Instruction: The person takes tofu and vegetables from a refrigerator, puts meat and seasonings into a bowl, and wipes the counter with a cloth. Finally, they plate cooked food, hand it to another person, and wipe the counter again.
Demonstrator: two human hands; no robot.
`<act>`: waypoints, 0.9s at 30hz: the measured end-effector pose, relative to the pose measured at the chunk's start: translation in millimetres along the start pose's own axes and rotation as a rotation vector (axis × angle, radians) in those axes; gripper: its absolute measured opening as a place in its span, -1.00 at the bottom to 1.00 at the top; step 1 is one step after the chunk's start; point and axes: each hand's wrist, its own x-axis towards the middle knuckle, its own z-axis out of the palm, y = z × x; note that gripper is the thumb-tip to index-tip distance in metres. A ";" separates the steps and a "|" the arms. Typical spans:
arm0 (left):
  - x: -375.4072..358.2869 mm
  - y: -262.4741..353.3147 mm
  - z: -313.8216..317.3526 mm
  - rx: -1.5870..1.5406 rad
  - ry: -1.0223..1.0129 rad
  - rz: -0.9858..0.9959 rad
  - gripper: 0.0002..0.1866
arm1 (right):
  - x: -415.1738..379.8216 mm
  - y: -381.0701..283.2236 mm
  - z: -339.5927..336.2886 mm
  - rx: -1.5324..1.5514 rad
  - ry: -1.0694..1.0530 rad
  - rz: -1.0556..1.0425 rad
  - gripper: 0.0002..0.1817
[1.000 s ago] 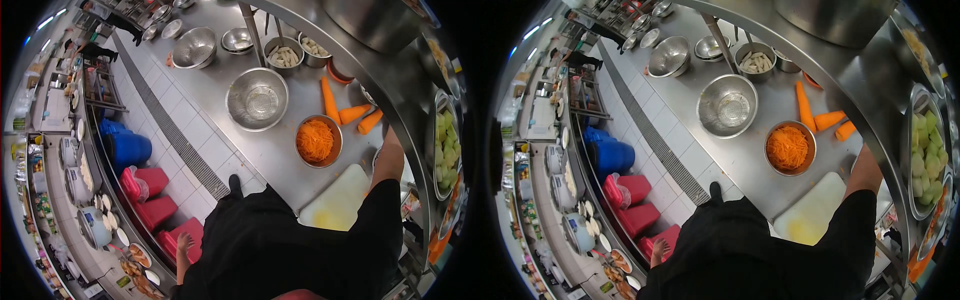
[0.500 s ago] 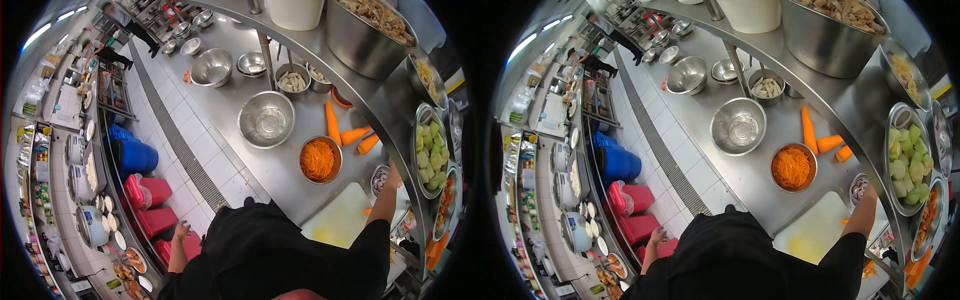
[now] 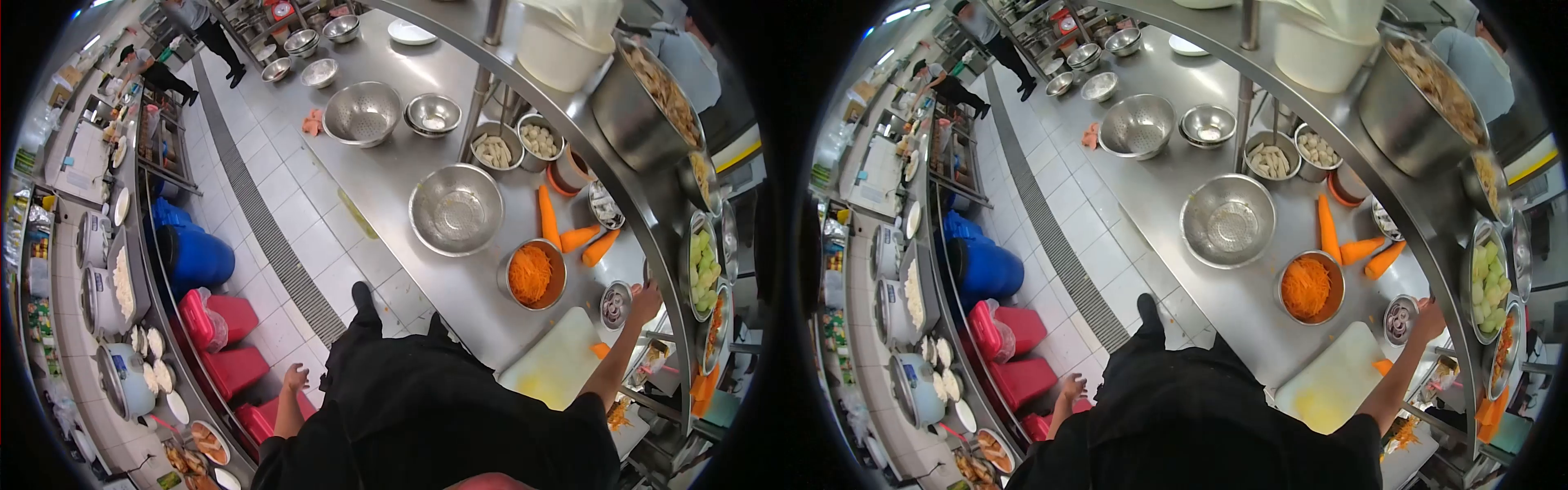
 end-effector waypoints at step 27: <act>236.9 301.2 -212.0 -0.386 -0.083 0.631 -0.57 | -357.1 -688.1 -223.0 0.947 0.323 -1.102 -0.87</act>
